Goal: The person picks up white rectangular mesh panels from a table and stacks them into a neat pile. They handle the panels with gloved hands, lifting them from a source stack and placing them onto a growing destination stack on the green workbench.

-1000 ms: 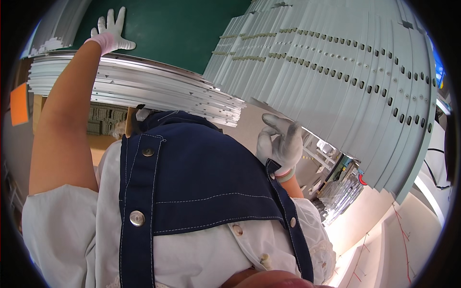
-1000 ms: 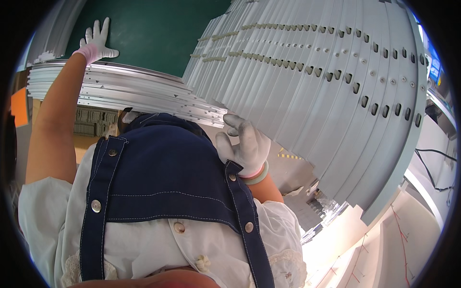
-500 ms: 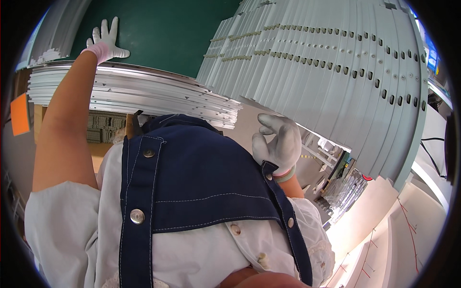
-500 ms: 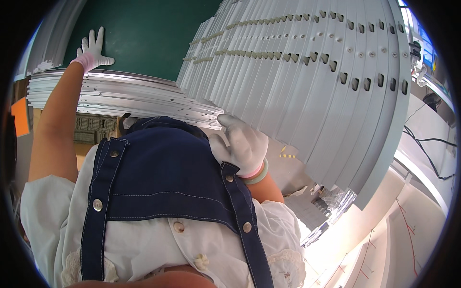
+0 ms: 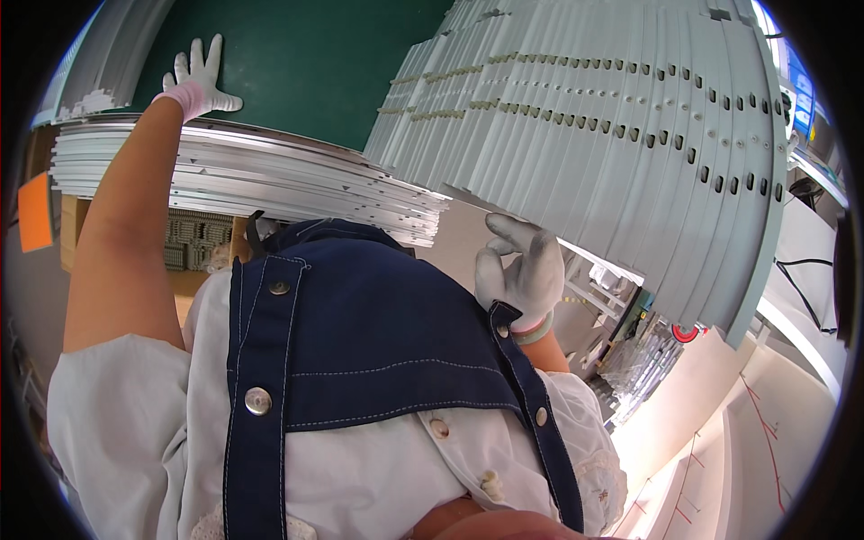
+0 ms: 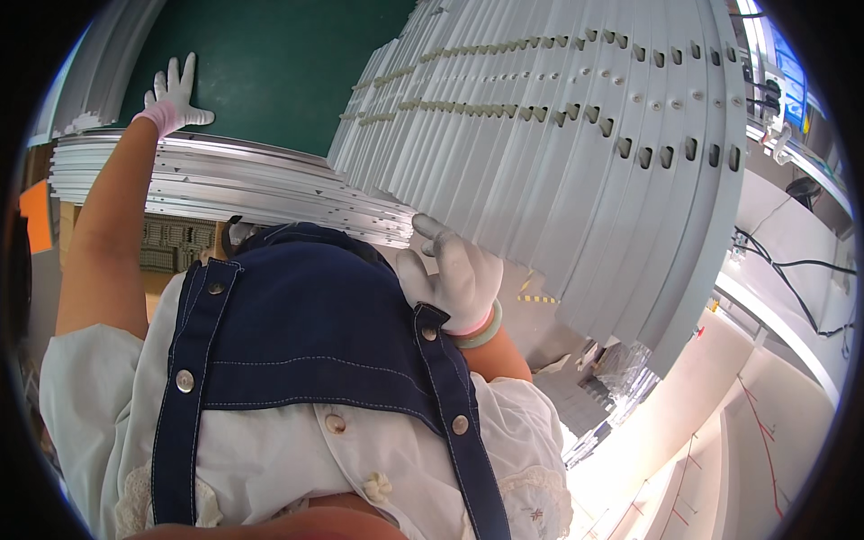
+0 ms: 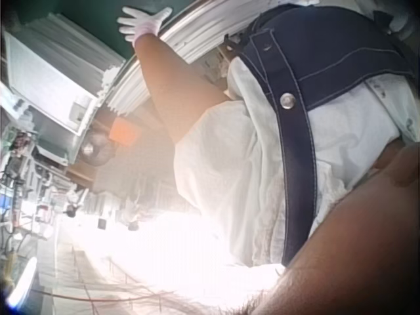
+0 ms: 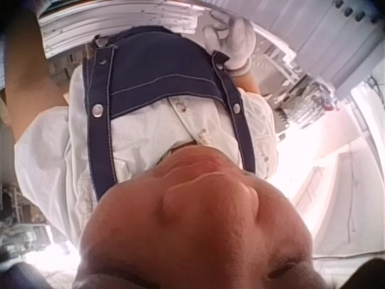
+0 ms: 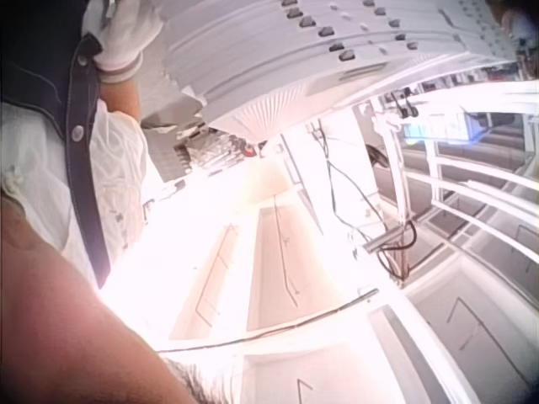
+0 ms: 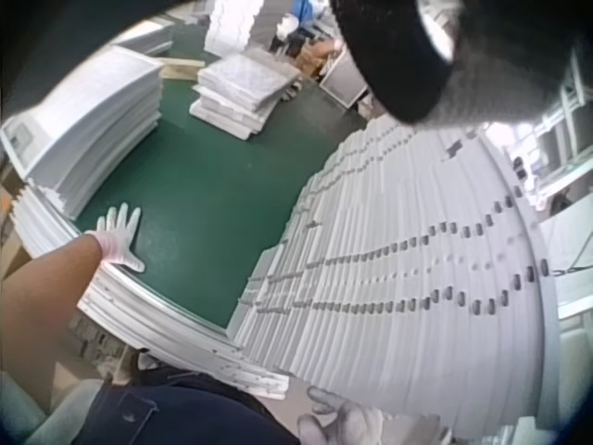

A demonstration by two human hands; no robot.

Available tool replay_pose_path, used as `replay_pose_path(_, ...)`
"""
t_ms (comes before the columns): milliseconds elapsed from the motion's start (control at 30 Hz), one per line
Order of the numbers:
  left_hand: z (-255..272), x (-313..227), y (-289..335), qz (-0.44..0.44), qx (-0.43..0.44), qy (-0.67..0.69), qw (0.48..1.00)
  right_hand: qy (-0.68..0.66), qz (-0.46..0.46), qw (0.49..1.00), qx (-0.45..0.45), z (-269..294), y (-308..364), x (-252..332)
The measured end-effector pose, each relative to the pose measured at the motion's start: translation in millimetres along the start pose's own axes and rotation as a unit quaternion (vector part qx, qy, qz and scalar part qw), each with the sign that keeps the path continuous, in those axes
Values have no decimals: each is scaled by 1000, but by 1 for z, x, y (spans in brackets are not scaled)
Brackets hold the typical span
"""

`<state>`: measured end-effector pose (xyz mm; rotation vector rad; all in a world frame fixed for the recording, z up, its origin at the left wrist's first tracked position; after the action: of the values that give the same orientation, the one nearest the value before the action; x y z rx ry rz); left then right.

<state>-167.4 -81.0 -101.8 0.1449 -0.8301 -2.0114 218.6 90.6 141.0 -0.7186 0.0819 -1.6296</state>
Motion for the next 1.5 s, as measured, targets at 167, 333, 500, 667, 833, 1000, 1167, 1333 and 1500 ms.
replay_pose_path(167, 0, 0, -2, -6, -7, 8, 1000, -9, 0, 1000, -6, 2, -1, 0)
replay_pose_path(333, 3, 1, 2, -10, -7, 17, 1000, 10, -2, 1000, 9, 10, -10, 7)
replay_pose_path(500, 3, 2, 1, -16, -12, 26, 999, 34, -35, 998, -24, 10, -1, 5)
replay_pose_path(667, 4, 3, 7, -19, -8, 41, 999, 41, -41, 998, -22, 16, -9, 15)
replay_pose_path(833, 13, 2, 16, -29, 0, 57, 998, 45, -82, 994, -52, 18, -6, 16)
replay_pose_path(1000, 16, 2, 20, -44, -11, 73, 996, -10, -123, 990, -66, 23, -13, 25)
replay_pose_path(1167, 15, 3, 20, -42, -4, 79, 996, -29, -95, 991, -90, 29, -16, 28)
replay_pose_path(1333, 17, 1, 23, -45, 3, 76, 996, 16, -64, 990, -124, 30, -13, 27)
replay_pose_path(1500, 15, 2, 23, -51, -9, 72, 996, 15, -68, 993, -99, 36, -12, 31)
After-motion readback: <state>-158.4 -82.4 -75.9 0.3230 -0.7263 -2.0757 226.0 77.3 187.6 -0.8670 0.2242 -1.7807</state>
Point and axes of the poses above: each hand's wrist, its own y-axis away from the middle knuckle, its own z-axis out of the back of the hand, x = y × z, the point moved 3 cm from there along -y, towards the middle knuckle, and after that the axes turned 3 degrees about -y, right-handed, at the moved point
